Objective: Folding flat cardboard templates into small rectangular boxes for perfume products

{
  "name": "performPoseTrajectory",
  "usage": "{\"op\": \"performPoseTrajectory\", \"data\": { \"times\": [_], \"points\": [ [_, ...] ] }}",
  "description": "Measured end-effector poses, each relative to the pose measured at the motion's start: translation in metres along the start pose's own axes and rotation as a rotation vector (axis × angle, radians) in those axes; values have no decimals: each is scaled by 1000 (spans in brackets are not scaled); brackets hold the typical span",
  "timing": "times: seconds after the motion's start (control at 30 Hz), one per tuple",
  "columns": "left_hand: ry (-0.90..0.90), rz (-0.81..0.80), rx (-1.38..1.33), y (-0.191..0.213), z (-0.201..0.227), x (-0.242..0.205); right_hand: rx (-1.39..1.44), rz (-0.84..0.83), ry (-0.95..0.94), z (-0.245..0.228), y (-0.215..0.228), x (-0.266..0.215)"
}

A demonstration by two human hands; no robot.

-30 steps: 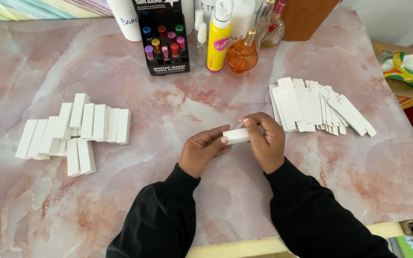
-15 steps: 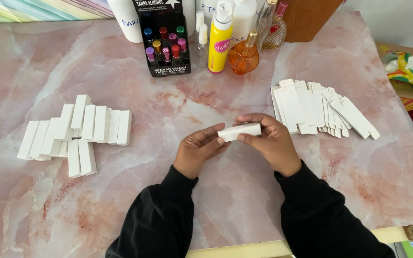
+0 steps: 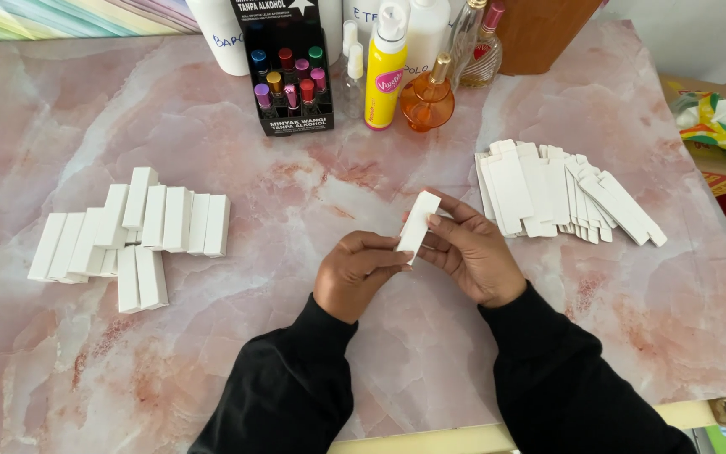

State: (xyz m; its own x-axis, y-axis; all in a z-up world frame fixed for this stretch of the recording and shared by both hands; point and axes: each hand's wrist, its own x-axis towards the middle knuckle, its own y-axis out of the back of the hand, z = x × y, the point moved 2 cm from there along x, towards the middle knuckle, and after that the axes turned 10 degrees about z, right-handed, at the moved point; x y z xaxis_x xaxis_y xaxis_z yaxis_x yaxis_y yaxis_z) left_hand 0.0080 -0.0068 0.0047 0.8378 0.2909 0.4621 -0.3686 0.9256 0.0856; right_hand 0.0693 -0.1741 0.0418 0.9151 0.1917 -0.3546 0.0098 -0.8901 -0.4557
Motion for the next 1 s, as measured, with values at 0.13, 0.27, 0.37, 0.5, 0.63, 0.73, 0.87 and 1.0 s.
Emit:
{"op": "performPoseTrajectory", "data": {
  "times": [0.13,0.27,0.37,0.5,0.63,0.73,0.87,1.0],
  "points": [
    [-8,-55,-8,-1,8,-4,-116,37,117,-4,9,5],
    [-115,-142,98,-7,-6,-8,-137,23,115,-2,15,12],
    [-197,-235,192,-4,6,1,-185,-8,144,-3,8,5],
    [-236,-325,206,-3,-1,2,-268,-45,181,1,10,6],
    [-236,-332,182,-1,-1,4,-239,-26,218,7,7,8],
    [-222,-281,121,-2,3,7,-232,-11,315,18,7,11],
    [-210,-227,68,-4,-5,3,-321,3,499,26,9,15],
    [-153,-181,210,4,-23,-1,-466,41,618,29,0,27]
  ]
}}
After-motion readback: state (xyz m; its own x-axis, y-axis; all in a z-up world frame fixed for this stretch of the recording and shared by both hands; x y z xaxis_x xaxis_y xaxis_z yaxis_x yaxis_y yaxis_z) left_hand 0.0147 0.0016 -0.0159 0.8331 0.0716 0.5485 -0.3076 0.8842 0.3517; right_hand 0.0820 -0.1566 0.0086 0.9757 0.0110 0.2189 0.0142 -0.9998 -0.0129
